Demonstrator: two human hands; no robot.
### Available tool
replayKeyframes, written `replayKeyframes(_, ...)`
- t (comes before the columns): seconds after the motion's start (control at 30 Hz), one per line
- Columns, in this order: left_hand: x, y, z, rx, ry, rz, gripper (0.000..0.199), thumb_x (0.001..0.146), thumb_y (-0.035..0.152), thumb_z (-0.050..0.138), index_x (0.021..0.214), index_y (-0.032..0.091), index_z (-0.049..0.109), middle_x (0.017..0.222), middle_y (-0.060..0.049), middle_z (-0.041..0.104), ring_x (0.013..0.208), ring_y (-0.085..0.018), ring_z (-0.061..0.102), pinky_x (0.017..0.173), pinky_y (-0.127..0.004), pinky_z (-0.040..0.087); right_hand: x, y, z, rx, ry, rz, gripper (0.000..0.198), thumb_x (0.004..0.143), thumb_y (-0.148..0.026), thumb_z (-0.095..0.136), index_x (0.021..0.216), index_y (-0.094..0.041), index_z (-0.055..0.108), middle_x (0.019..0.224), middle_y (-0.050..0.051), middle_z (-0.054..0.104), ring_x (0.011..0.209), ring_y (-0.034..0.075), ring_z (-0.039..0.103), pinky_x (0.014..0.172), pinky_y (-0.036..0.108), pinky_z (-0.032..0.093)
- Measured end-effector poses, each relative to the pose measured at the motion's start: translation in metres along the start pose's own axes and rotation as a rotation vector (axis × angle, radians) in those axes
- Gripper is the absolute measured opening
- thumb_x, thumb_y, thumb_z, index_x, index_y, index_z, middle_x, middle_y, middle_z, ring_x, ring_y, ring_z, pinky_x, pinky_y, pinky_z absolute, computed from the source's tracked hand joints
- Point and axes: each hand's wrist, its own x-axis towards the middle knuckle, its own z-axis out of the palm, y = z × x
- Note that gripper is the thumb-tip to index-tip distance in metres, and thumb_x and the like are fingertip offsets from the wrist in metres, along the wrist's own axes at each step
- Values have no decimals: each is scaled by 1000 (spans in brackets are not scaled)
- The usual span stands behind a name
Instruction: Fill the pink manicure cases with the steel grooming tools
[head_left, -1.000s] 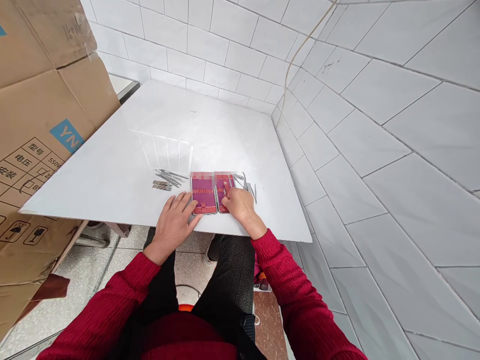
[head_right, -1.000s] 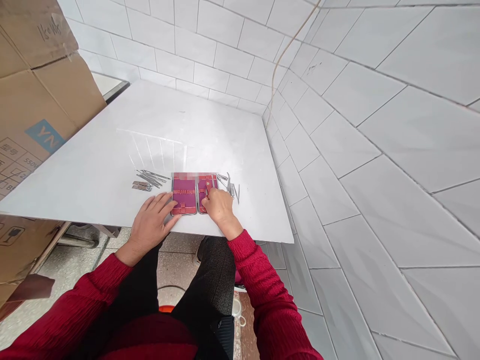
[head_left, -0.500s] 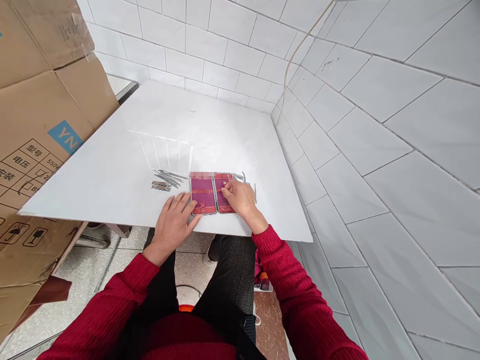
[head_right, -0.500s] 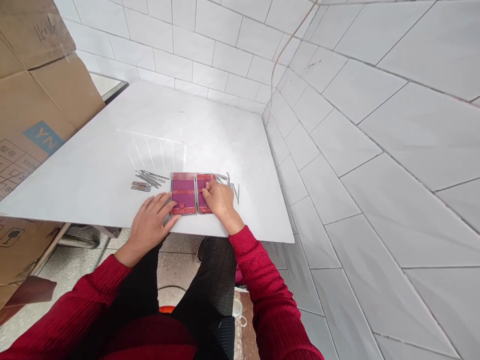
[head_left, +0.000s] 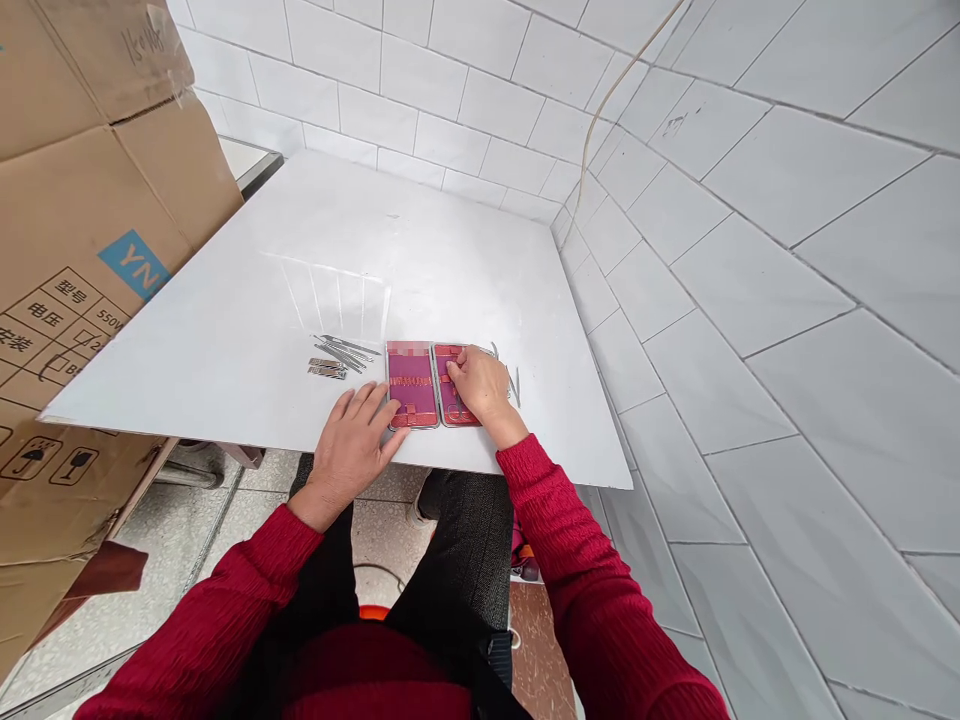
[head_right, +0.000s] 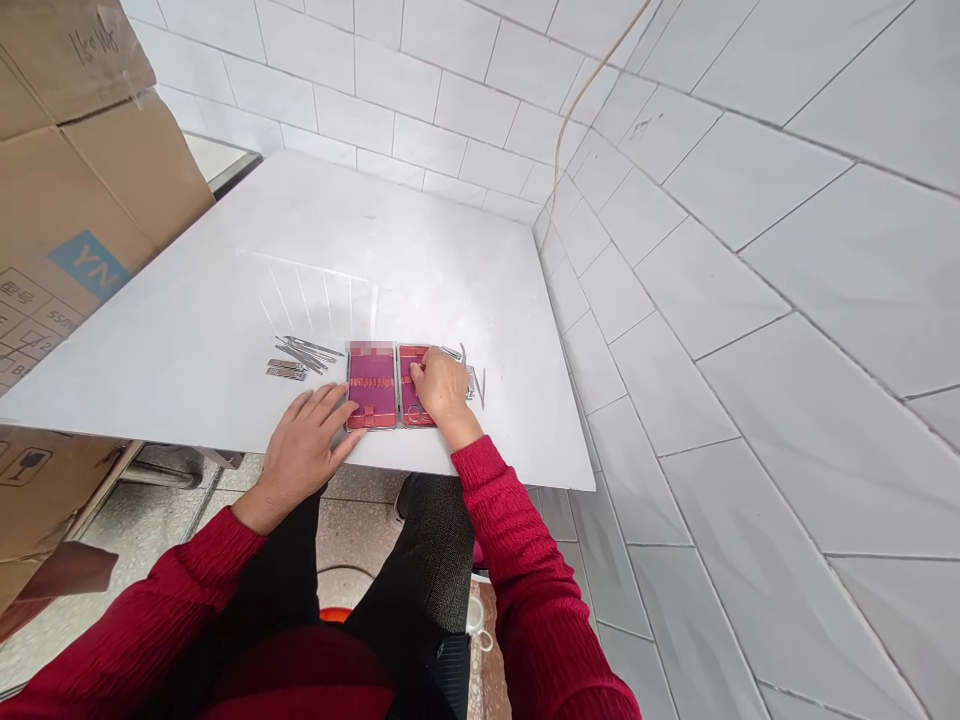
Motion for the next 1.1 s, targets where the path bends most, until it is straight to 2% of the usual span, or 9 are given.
replayKeyframes(0.33,0,0,-1,-11,-6,-8,37,102,42,49,124,18,66,148,-17,58,140,-35,51,117,-55,38,1,-8,-14,-157,-42,-3,36,102,-41,49,108,-15,72,111,17,76,104,27,72,82,33,50)
replayKeyframes(0.53,0,-1,1,8,8,-5,36,102,42,50,124,18,66,148,-16,58,139,-35,51,117,-55,39,11,-8,-24,-160,-127,6,27,94,-29,54,102,-16,76,108,17,77,100,28,72,75,32,50)
replayKeyframes(0.67,-1,-1,2,35,13,14,37,103,42,49,124,17,66,147,-17,59,139,-35,52,116,-54,40,12,-7,-20,-140,-101,15,22,92,-27,57,94,-18,76,100,14,77,92,27,72,70,32,47)
replayKeyframes(0.9,0,0,0,12,23,10,37,102,41,50,124,17,67,148,-17,58,138,-36,53,115,-56,40,6,3,-15,53,-55,-42,21,92,-27,55,76,-22,69,80,3,74,76,19,66,60,29,36)
replayKeyframes(1.0,0,0,0,8,24,15,37,102,41,49,124,16,67,147,-17,59,138,-36,53,115,-56,41,7,12,-14,140,-38,-12,17,89,-24,57,76,-22,67,78,1,74,73,17,63,60,28,36)
replayKeyframes(1.1,0,-1,1,17,35,20,37,102,41,49,123,16,67,147,-18,59,138,-36,53,115,-55,41,8,20,-10,244,-23,-28,12,90,-24,58,86,-21,69,78,-1,74,71,15,63,62,27,37)
